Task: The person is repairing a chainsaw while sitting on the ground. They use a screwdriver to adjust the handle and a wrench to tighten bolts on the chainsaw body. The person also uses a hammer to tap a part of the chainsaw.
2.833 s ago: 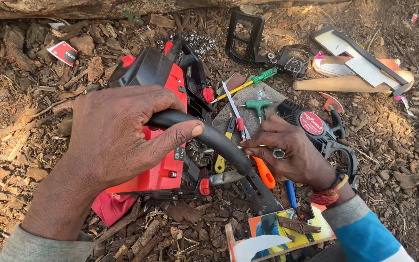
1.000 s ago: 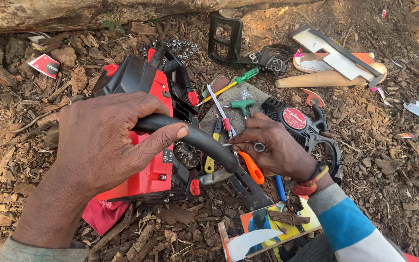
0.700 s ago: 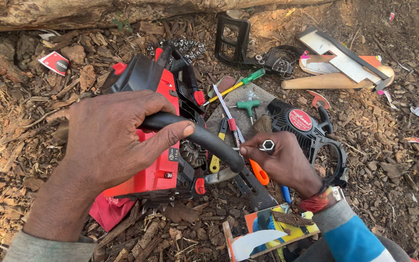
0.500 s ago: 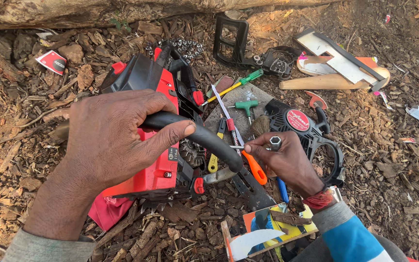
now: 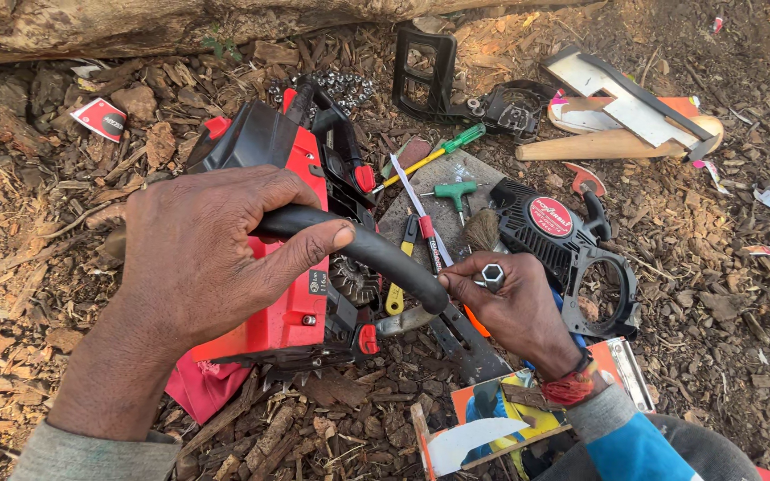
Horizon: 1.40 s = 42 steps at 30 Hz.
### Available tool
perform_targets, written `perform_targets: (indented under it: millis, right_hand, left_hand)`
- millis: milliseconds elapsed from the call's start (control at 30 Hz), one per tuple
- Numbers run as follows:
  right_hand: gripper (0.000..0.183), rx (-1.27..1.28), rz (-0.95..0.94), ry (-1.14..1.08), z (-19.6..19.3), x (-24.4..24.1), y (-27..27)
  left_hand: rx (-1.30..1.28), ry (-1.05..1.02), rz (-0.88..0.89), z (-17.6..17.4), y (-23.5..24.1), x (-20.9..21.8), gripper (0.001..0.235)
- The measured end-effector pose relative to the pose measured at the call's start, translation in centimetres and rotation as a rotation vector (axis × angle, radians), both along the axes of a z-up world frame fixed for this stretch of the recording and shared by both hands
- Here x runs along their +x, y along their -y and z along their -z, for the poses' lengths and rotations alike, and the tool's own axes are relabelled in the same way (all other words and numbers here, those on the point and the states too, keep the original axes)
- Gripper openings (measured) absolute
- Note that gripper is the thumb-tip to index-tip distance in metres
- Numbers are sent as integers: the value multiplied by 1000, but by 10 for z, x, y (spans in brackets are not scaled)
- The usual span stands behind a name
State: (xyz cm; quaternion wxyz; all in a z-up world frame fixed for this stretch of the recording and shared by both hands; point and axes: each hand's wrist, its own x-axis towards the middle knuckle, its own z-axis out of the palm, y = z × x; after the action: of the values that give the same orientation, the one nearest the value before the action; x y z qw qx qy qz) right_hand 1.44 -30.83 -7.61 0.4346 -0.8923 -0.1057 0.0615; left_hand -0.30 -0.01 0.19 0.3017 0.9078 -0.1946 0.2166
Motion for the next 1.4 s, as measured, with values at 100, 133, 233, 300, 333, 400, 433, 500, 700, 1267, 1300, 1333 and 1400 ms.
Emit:
perform_targets:
  millis: [100, 133, 233, 300, 333, 400, 433, 500, 700, 1267, 1300, 1333, 1400]
  right_hand:
    - [12, -14, 29, -23, 2, -3, -5]
    - [13, 21, 15, -6, 4, -2, -7]
    - [13, -15, 16, 10, 2, -2, -2]
    - [14, -24, -1, 27, 2, -2, -4]
    - [16, -2, -23, 46, 3, -2, -6]
    - [16, -1, -50, 82, 0, -3, -6]
    - [14, -18, -55, 102, -2, -3, -6]
    - [12, -36, -27, 64, -7, -3, -4]
    - [13, -32, -53, 125, -1, 1, -1]
    - [14, 172, 211, -321, -9, 21, -9]
    - [15, 224, 238, -360, -8, 21, -9]
    - [15, 276, 265, -399, -9, 22, -9]
    - [15, 341, 299, -442, -12, 24, -7]
  left_hand:
    - [-1, 17, 20, 0, 0, 1, 36]
    - [10, -8, 2, 0, 0, 0, 37]
    - [6, -27, -14, -2, 3, 0, 37]
    - [-28, 17, 17, -2, 2, -1, 35]
    - [-33, 13, 23, -2, -1, -2, 35]
    - [-55, 8, 39, -2, 0, -1, 33]
    - [-44, 11, 28, -2, 1, 0, 34]
    - [-15, 10, 4, -2, 2, -1, 35]
    - [-10, 19, 21, -2, 0, 0, 35]
    - [-5, 5, 7, -4, 11, 1, 37]
    - [16, 3, -14, -5, 14, 1, 38]
    - [23, 0, -9, -5, 16, 1, 39]
    - [35, -5, 1, -5, 20, 2, 41]
